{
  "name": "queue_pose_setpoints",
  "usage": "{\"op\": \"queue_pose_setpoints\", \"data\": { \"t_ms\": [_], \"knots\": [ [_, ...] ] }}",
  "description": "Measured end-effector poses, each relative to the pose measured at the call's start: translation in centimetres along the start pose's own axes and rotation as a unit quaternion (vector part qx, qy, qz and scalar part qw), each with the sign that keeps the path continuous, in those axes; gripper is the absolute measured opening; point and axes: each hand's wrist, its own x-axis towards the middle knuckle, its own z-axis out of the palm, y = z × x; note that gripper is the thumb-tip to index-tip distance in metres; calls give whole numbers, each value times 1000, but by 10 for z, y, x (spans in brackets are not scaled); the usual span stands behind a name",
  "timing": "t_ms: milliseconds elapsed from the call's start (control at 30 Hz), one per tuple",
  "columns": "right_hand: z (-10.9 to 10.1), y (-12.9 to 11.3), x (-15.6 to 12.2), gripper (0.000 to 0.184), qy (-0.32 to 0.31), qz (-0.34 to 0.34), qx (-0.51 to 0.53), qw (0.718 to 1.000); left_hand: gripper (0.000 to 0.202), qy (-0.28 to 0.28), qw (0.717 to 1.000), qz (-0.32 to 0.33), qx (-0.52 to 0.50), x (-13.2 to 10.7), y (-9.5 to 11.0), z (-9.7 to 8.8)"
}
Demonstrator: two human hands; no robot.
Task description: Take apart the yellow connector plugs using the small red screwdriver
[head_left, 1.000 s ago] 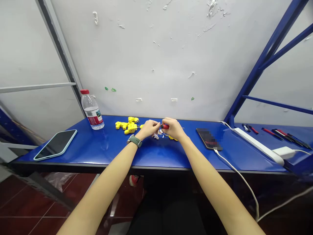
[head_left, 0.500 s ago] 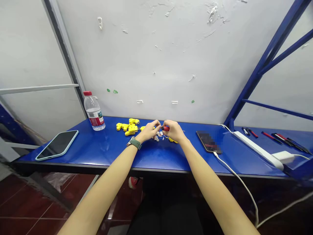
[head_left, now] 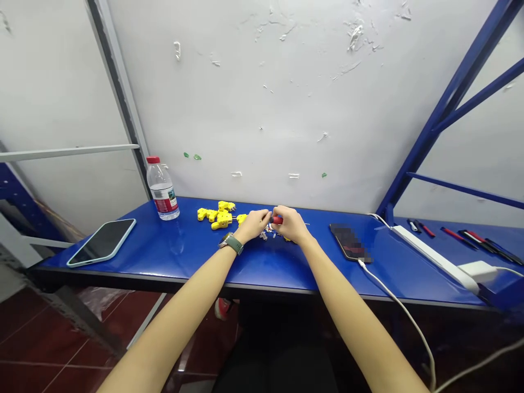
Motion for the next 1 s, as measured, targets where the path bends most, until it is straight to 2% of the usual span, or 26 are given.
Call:
{"op": "queue_pose_setpoints", "data": {
  "t_ms": [133,200,367,533,633,767,900,933,1000],
  "knots": [
    [-4,1,0,6,-19,-3,-15,1000,43,-2,997,-72,-35,1,8,0],
    [-7,1,-1,6,-40,5,-25,999,46,-12,996,-86,-19,-2,10,-2],
    [-12,6,-3,8,-103,27,-56,993,36,-43,995,-14,92,-11,9,-10],
    [-14,12,-3,11,-141,52,-96,984,17,-73,991,-15,110,-15,12,-15],
    [-18,15,-3,11,-122,76,-90,986,13,-68,991,-18,110,-16,14,-17],
    [-23,24,-4,19,-101,149,-109,978,14,-52,992,-11,114,-14,15,-20],
    [-24,38,-7,22,-116,272,-128,947,20,50,985,10,164,-11,11,-24],
    [-23,41,-8,24,-120,303,-127,937,22,63,983,5,174,-10,9,-25],
    [-22,46,-10,26,-130,353,-127,918,27,57,981,-13,184,-11,4,-25]
  ]
}}
